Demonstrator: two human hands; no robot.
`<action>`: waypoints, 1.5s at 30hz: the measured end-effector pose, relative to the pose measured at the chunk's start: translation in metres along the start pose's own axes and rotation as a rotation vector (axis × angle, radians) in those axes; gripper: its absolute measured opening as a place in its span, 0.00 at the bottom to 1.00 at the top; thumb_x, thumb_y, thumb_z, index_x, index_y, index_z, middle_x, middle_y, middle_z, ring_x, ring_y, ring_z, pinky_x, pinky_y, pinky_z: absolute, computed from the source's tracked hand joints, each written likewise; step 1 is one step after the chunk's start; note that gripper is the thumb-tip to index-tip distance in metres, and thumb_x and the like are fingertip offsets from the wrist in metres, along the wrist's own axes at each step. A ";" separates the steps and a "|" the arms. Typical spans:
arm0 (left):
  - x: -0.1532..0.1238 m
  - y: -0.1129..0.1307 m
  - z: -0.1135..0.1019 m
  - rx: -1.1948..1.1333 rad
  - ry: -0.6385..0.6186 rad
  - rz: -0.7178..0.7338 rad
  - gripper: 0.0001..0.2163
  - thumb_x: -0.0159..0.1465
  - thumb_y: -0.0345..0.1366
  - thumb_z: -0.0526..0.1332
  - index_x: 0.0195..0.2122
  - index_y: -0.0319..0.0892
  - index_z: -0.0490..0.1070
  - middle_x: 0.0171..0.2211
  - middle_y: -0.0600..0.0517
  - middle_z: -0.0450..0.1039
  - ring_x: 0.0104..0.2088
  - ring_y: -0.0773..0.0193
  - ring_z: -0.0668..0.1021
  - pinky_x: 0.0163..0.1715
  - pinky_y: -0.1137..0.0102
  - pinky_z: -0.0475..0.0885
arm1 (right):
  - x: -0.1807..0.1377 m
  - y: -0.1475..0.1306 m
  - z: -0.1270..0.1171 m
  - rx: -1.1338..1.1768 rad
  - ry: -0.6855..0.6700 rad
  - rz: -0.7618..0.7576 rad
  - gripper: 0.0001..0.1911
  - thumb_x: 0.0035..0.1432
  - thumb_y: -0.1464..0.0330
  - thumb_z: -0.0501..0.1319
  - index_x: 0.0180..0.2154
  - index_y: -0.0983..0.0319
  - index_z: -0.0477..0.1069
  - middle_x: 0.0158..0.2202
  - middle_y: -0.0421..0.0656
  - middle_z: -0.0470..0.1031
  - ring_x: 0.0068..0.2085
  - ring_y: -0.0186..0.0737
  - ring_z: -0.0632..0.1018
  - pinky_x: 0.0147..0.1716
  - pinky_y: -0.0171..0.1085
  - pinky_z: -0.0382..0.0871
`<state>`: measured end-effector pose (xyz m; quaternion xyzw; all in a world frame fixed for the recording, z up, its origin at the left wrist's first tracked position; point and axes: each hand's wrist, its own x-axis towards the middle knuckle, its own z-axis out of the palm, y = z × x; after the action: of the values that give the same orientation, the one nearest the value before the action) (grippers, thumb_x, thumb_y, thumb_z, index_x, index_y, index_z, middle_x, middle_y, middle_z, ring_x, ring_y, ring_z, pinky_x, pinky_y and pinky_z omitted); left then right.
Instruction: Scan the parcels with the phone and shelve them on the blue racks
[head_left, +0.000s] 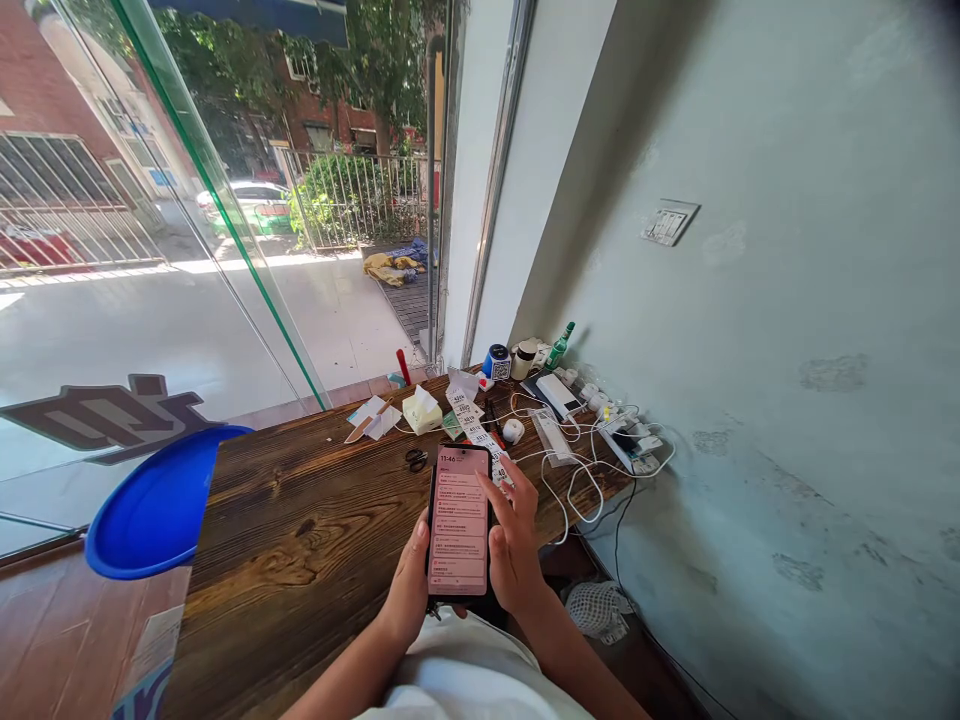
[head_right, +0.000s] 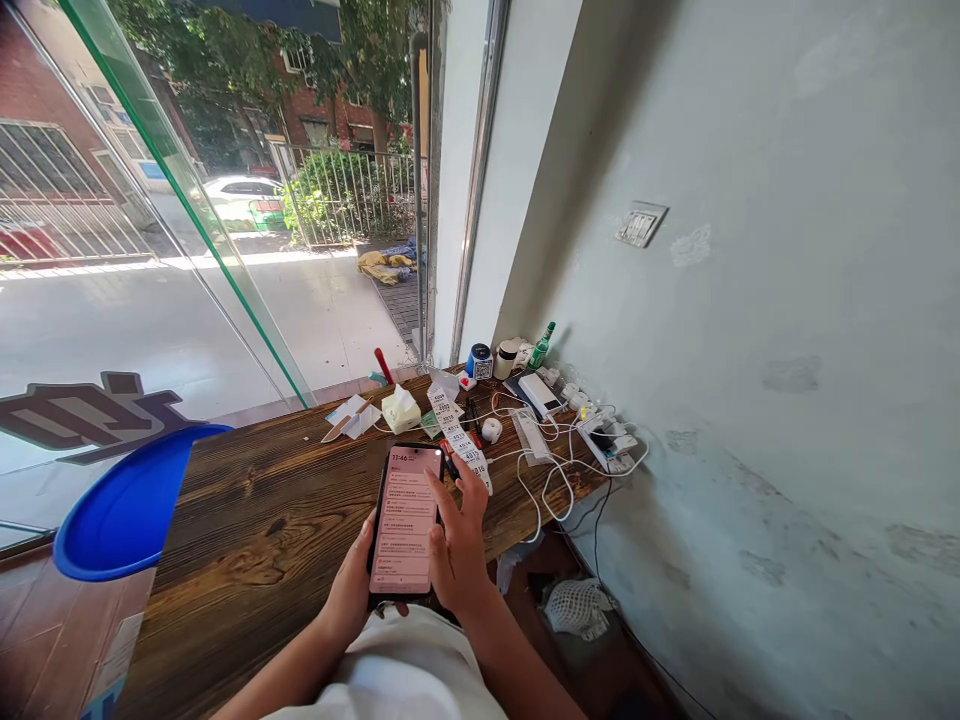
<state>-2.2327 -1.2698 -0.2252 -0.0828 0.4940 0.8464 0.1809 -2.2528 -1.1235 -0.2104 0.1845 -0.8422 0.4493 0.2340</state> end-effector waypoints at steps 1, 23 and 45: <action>0.000 0.000 0.000 -0.001 0.001 -0.006 0.37 0.59 0.59 0.56 0.64 0.45 0.52 0.44 0.44 0.75 0.31 0.57 0.79 0.18 0.71 0.74 | 0.001 0.000 0.000 -0.006 -0.002 -0.005 0.31 0.67 0.48 0.36 0.64 0.51 0.54 0.66 0.47 0.47 0.64 0.58 0.52 0.57 0.62 0.54; 0.001 -0.002 -0.003 -0.008 0.020 -0.005 0.38 0.57 0.61 0.57 0.64 0.46 0.55 0.40 0.46 0.77 0.30 0.57 0.79 0.17 0.72 0.73 | -0.004 0.005 -0.001 0.002 0.086 -0.026 0.30 0.67 0.49 0.37 0.61 0.51 0.61 0.65 0.46 0.50 0.62 0.60 0.55 0.56 0.62 0.52; 0.000 -0.003 -0.004 -0.020 0.013 -0.026 0.41 0.55 0.63 0.57 0.65 0.47 0.52 0.38 0.47 0.77 0.27 0.59 0.79 0.11 0.77 0.65 | -0.024 0.014 -0.006 -0.147 0.019 -0.343 0.28 0.67 0.51 0.37 0.59 0.47 0.64 0.65 0.44 0.48 0.56 0.62 0.59 0.49 0.62 0.58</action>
<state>-2.2316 -1.2719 -0.2291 -0.0964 0.4854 0.8485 0.1877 -2.2392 -1.1088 -0.2299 0.3035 -0.8267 0.3419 0.3279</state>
